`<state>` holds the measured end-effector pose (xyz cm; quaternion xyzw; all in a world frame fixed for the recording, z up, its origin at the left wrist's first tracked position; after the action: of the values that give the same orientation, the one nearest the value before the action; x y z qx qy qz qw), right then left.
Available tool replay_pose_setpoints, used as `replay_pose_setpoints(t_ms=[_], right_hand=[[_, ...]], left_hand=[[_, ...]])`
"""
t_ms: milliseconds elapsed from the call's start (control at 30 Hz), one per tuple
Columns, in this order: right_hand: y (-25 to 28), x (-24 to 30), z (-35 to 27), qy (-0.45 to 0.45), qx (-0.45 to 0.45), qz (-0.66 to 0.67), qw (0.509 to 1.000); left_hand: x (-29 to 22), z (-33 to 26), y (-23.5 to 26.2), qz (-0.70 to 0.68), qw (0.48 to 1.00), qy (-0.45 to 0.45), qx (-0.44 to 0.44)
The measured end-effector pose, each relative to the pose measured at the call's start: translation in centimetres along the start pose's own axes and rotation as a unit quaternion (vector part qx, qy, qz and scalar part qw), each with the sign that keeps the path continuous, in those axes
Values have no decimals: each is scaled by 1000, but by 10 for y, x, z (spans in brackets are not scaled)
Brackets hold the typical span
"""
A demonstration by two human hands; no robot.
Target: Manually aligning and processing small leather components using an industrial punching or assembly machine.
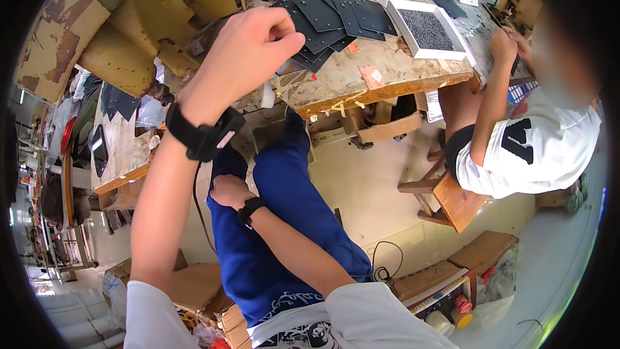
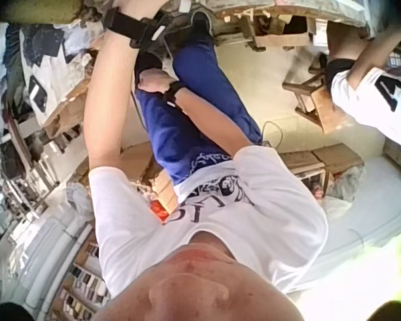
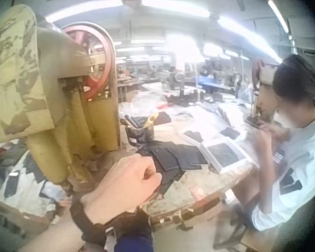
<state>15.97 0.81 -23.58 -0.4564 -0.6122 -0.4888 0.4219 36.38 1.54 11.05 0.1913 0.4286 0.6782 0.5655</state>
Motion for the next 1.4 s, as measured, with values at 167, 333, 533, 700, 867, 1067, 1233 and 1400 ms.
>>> replay_pose_setpoints(t_ms=[167,333,533,700,867,1067,1233,1400], right_hand=[[13,1,-4,-20,10,2,1000],[47,50,-37,-80,49,-34,995],[47,36,-28,-67,27,-44,996],[54,30,-21,-58,16,-58,997],[47,34,-21,-58,33,-45,997],[47,32,-27,-61,47,-46,996],[14,-2,-5,-30,57,-52,997],[-7,-13,12,210,-119,-47,969]], left_hand=[[-28,38,-26,76,977,73,187],[-19,69,-47,160,968,34,191],[21,77,-79,162,947,108,255],[14,85,-88,142,948,58,280],[12,82,-77,180,946,85,256],[0,70,-53,217,953,73,197],[-31,34,-12,172,975,72,125],[-46,-43,26,-94,991,71,57]])
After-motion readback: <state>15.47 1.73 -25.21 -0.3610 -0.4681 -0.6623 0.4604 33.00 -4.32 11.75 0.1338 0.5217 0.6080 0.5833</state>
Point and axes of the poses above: each hand's wrist, its own z-axis towards the middle knuckle, its own y-axis out of the back of the hand, x = y × z, the point moved 6 cm from there along z, towards the middle knuckle, and after that the axes turned 10 degrees about z, right-handed, at the moved point
